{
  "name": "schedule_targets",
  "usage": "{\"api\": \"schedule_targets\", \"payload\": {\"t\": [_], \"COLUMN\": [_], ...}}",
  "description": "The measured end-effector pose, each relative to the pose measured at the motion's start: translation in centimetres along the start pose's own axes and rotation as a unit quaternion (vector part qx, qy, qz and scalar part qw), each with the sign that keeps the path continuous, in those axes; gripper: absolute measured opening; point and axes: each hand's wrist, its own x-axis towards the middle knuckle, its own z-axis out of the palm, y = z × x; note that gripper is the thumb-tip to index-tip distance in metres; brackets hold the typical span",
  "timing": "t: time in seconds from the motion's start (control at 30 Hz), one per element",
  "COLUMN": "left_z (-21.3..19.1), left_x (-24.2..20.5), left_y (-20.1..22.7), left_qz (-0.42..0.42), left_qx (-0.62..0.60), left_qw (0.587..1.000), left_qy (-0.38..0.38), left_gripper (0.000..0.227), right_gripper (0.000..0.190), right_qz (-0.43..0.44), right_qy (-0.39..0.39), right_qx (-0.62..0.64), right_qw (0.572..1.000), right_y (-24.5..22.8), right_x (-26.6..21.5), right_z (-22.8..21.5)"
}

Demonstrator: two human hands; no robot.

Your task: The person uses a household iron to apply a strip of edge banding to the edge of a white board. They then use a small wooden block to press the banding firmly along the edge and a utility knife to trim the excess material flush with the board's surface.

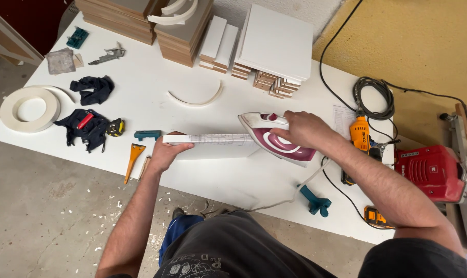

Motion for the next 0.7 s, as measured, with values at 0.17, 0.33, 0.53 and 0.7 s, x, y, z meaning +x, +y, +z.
{"api": "schedule_targets", "payload": {"t": [0.17, 0.33, 0.53, 0.7], "left_z": [-0.2, -0.3, -1.3, 0.0], "left_x": [0.1, 0.3, 0.7, 2.3], "left_y": [-0.4, -1.3, -3.1, -5.1], "left_qz": [-0.01, -0.014, -0.031, 0.009], "left_qx": [0.009, 0.01, -0.009, -0.114], "left_qw": [1.0, 1.0, 0.999, 0.993], "left_qy": [0.004, 0.004, 0.021, 0.014], "left_gripper": [0.039, 0.041, 0.048, 0.046], "right_gripper": [0.067, 0.068, 0.068, 0.069], "right_qz": [0.025, 0.018, -0.017, -0.041], "right_qy": [0.005, -0.003, -0.009, -0.023], "right_qx": [0.005, 0.008, -0.01, -0.006], "right_qw": [1.0, 1.0, 1.0, 0.999], "right_y": [3.5, 3.5, 0.0, -3.8], "right_x": [-0.9, -0.6, 0.5, 1.0], "right_z": [-0.2, 0.0, -0.1, -0.9]}}
